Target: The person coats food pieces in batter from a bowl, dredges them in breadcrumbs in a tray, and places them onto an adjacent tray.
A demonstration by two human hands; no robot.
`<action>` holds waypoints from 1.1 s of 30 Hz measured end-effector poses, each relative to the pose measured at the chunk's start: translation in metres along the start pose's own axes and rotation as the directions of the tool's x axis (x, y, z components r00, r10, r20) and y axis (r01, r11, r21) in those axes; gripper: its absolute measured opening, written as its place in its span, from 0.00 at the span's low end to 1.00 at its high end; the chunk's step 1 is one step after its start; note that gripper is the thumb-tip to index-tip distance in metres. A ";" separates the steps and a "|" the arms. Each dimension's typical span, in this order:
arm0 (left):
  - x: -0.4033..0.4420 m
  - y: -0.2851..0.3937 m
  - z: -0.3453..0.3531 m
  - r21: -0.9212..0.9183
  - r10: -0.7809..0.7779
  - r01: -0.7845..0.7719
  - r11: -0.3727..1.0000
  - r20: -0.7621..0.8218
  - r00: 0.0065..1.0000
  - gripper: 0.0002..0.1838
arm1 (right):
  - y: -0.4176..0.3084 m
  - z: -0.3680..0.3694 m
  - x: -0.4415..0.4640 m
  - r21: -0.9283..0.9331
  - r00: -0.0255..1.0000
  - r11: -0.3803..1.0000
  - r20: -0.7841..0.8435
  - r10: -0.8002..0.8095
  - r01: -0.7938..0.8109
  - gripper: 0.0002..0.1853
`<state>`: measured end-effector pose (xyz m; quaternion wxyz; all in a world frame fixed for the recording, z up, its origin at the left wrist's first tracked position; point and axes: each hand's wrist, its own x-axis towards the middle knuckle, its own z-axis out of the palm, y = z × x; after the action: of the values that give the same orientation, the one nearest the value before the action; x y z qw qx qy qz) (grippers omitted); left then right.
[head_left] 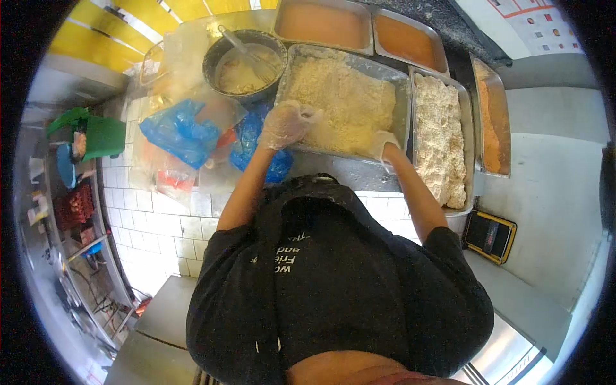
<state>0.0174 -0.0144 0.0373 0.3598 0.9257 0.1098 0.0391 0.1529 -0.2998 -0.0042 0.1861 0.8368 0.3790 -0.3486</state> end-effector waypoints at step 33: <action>0.002 0.019 0.001 0.090 -0.001 -0.008 0.996 0.101 0.995 0.22 | 0.039 -0.034 0.023 0.492 0.831 0.869 -0.463 0.310 -0.050 0.27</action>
<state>0.0230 -0.0283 0.0499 0.3227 0.9420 0.0915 -0.0121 0.2082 -0.2934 0.0038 -0.0956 0.9522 0.2387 -0.1652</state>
